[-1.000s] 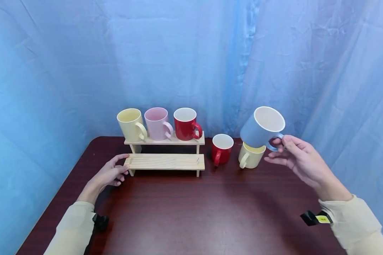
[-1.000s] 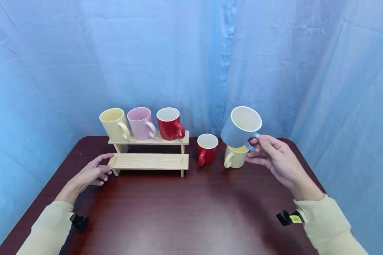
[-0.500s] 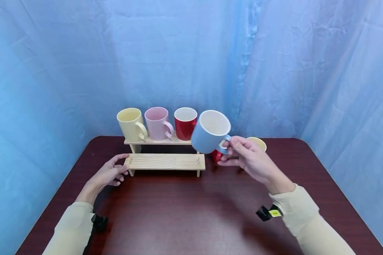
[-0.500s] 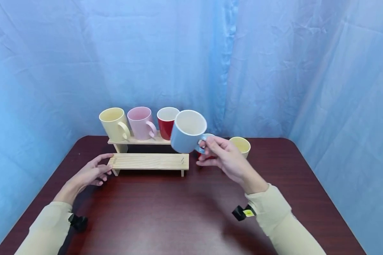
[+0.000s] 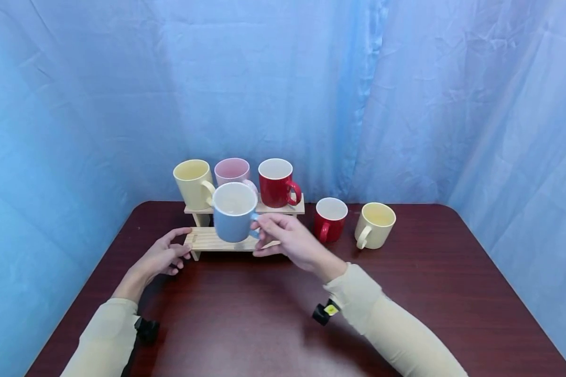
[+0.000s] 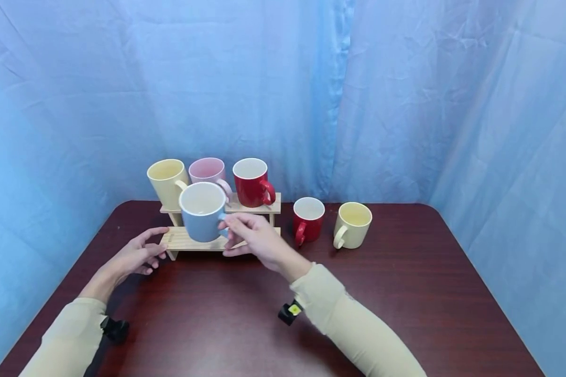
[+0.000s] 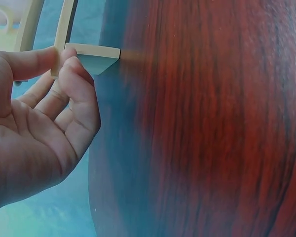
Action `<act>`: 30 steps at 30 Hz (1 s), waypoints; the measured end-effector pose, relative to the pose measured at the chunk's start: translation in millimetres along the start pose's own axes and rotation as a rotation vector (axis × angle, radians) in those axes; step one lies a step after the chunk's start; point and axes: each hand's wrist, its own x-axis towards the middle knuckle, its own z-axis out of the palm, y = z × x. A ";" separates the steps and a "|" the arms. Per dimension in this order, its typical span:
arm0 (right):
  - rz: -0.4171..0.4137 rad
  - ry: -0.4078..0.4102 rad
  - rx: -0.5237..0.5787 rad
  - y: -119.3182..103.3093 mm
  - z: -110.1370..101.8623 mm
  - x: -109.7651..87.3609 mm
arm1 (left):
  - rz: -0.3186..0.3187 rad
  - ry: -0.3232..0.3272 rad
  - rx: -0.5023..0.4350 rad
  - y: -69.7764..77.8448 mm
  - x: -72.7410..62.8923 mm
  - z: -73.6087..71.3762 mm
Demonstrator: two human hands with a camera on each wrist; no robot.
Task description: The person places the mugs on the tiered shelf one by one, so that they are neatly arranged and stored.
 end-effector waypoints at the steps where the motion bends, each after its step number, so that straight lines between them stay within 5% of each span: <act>1: 0.012 -0.003 -0.001 4.6 5.9 6.1 | 0.002 0.000 0.000 0.0 -0.2 -0.2; 12: 0.103 -0.008 -0.048 40.2 43.2 51.4 | 0.020 -0.006 0.003 -0.7 -0.5 -0.6; 30: 0.170 0.080 -0.051 72.4 51.2 70.2 | 0.012 0.011 -0.027 -4.8 -1.0 0.0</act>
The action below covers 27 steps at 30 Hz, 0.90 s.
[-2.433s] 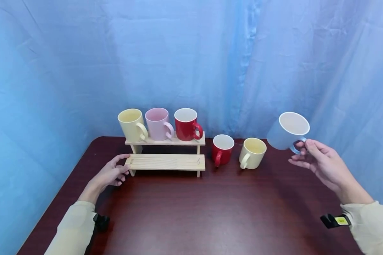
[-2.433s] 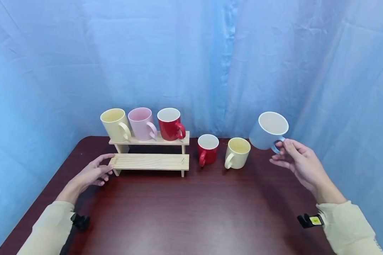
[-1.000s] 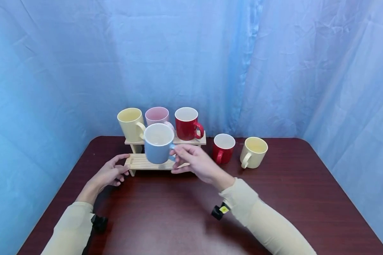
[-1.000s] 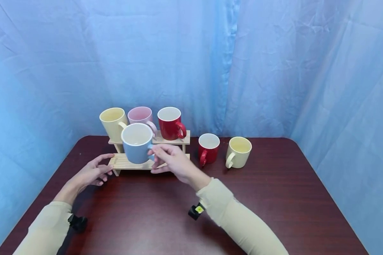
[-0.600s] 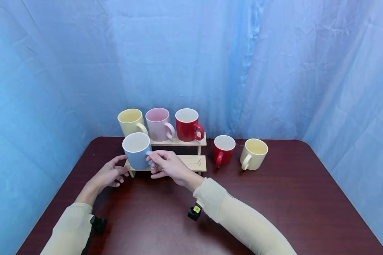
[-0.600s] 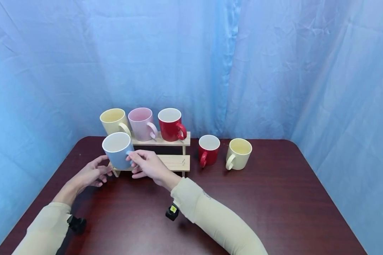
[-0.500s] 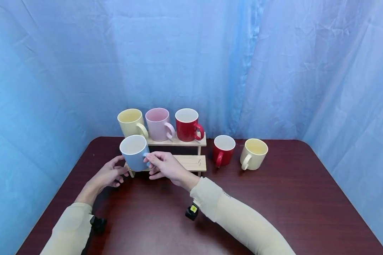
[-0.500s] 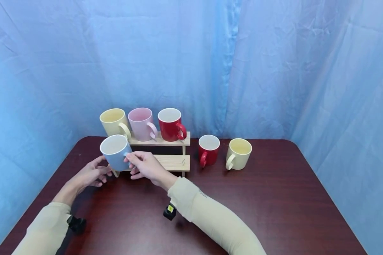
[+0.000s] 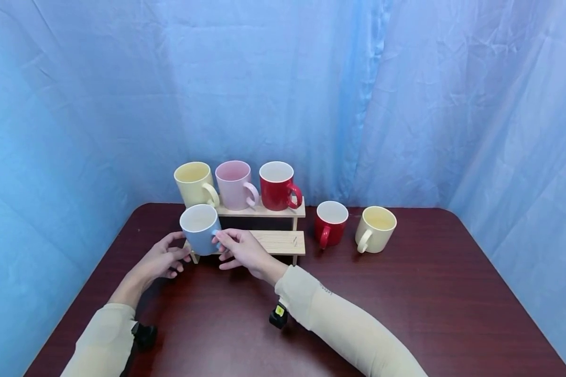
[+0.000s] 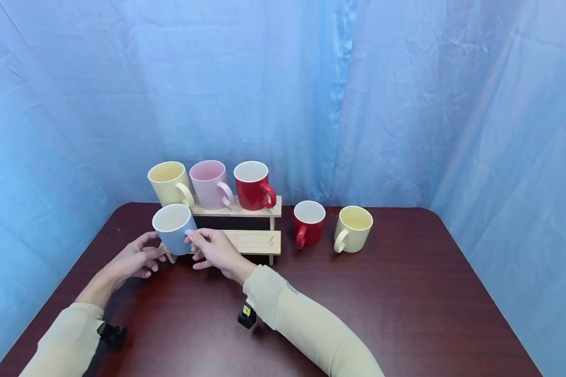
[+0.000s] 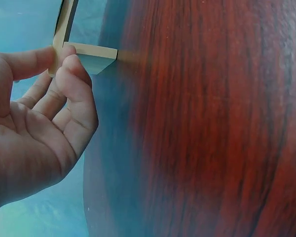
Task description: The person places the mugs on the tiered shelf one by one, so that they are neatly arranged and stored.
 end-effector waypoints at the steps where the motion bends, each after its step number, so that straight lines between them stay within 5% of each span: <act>1: -0.001 0.004 0.005 0.7 0.6 -0.1 | -0.001 -0.001 0.000 -0.1 -0.7 -0.1; 13: 0.009 0.005 -0.002 0.4 1.9 -1.2 | -0.036 0.045 -0.008 -3.5 -2.0 -0.5; 27: 0.032 -0.025 -0.149 -5.9 -22.9 -18.5 | -0.021 0.059 -0.049 -9.0 -6.0 -4.7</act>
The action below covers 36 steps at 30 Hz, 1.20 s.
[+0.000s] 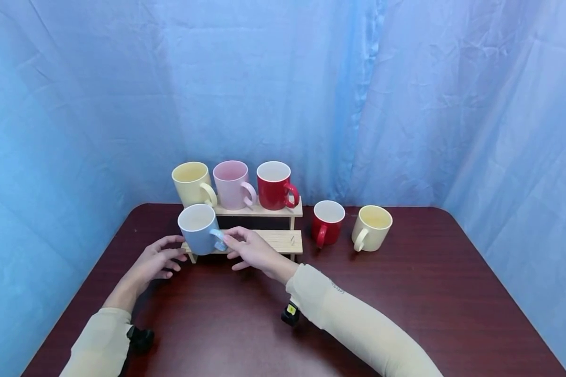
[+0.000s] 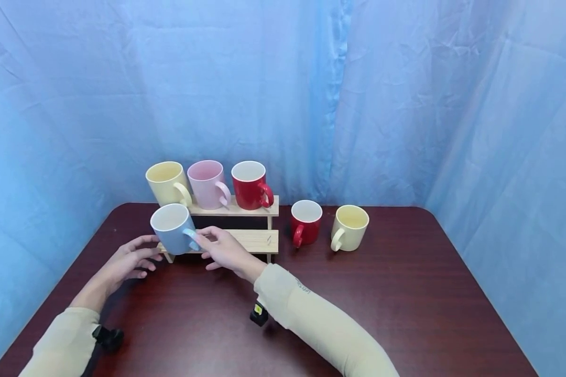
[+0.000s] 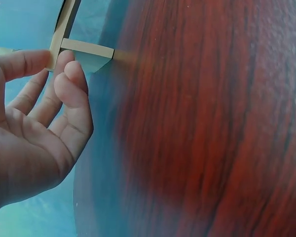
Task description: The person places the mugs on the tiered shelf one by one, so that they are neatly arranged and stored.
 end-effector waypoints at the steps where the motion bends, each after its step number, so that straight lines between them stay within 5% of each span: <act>1: -0.004 0.009 -0.019 -0.8 -4.0 -3.8 | 0.000 0.001 0.003 -0.5 0.0 0.1; 9: -0.094 0.063 -0.074 -11.7 -51.8 -45.5 | -0.005 0.036 0.050 -1.4 -1.2 -1.6; 19: -0.183 0.214 -0.001 -11.2 -133.4 -117.0 | -0.004 0.042 0.070 0.7 -4.5 -2.5; 28: -0.096 0.387 0.010 25.0 -190.5 -167.4 | 0.007 0.022 0.070 1.2 -5.8 -4.0; 36: 0.074 0.413 0.035 57.0 -222.1 -179.2 | 0.020 0.015 0.068 1.1 1.7 3.5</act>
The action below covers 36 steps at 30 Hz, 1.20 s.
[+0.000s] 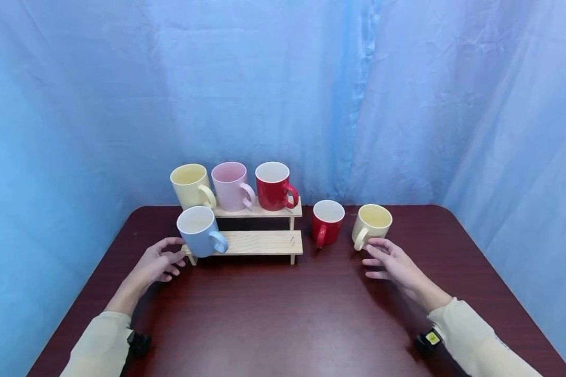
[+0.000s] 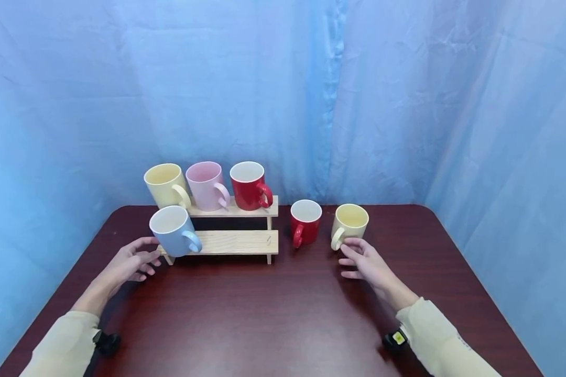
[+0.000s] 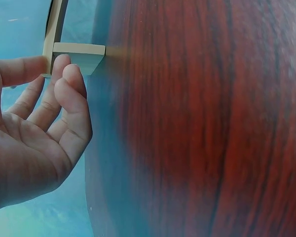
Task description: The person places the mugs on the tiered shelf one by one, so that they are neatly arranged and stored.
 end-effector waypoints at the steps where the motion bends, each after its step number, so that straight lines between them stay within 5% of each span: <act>1: 0.013 -0.011 0.010 1.7 -1.1 2.2 | 0.000 0.006 -0.001 0.3 -0.1 0.1; 11: 0.033 -0.134 0.096 14.0 7.9 20.1 | -0.030 0.026 -0.011 1.5 -1.4 2.2; 23: -0.018 -0.096 0.133 12.7 -13.7 5.9 | 0.001 0.018 -0.013 -0.9 0.0 -0.4; 36: 0.013 -0.065 0.045 10.1 -49.9 -9.7 | -0.013 0.022 -0.027 1.9 -2.1 1.2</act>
